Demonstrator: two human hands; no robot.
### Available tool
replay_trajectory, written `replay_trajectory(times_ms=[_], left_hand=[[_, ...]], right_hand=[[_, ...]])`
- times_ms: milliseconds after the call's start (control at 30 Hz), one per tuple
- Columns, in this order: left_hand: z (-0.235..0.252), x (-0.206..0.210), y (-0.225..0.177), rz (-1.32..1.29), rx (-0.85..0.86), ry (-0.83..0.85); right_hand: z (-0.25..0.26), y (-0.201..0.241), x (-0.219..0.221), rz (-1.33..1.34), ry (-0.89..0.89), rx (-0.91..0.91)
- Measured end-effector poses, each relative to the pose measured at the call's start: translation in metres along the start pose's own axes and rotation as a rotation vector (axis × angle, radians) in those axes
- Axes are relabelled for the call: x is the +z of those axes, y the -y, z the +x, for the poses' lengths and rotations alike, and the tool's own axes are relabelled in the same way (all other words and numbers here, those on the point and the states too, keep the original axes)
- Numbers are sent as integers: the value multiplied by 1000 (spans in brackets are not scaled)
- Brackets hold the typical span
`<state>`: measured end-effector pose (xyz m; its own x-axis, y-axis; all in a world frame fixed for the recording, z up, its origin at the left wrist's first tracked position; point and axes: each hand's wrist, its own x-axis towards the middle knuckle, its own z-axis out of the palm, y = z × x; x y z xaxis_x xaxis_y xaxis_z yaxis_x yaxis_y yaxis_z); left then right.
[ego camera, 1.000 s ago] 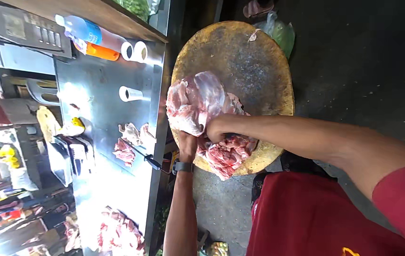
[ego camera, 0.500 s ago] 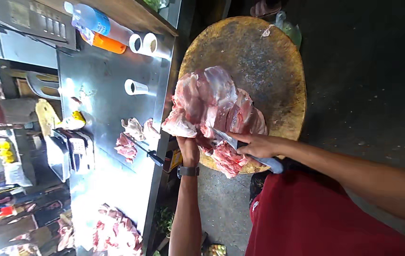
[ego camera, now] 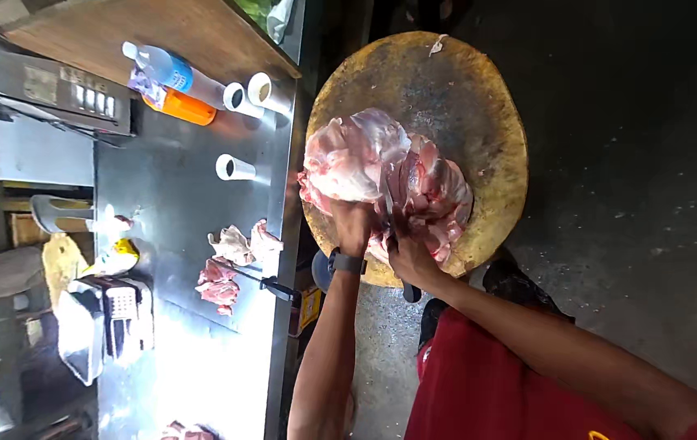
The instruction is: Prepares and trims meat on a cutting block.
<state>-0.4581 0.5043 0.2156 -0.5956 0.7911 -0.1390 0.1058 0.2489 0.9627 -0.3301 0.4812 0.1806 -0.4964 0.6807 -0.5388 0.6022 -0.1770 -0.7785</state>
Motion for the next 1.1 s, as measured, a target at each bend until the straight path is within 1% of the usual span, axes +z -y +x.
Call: replay_trajectory(times_ms=[100, 167, 200, 267, 367, 433, 500, 567, 667, 767, 867, 1000, 1067, 1100], left_hand=[[4, 3, 3, -5, 31, 15], [4, -3, 7, -2, 40, 45], [7, -7, 8, -16, 43, 49], [10, -22, 15, -79, 16, 58], [12, -51, 26, -107, -66, 93], [23, -57, 39, -226, -122, 30], [27, -52, 44, -372, -161, -60], [16, -49, 46, -419, -152, -123], [0, -47, 44, -405, -107, -171], [-8, -39, 38, -367, -72, -191], [-15, -33, 35, -298, -25, -197], [-23, -26, 32, -164, -20, -201], [-24, -25, 28, -151, -33, -168], [-24, -26, 25, -159, -44, -151]], right_hand=[[-26, -12, 41, -42, 12, 38], [-50, -25, 68, -25, 55, 35], [-61, -33, 76, -9, 72, 10], [-82, -49, 78, 23, 135, -20], [-104, -63, 52, 98, 225, -39], [-105, -66, 31, 135, 187, -83], [-87, -63, 6, 90, 125, -133], [-65, -54, -20, -4, 159, -152], [-38, -34, -39, -157, 300, -117], [-21, -22, -43, -165, 361, -55], [-7, -15, -46, -80, 455, -6], [17, -17, -44, 7, 533, 25], [6, -26, -50, 62, 595, 38], [-7, -34, -64, 92, 668, 45]])
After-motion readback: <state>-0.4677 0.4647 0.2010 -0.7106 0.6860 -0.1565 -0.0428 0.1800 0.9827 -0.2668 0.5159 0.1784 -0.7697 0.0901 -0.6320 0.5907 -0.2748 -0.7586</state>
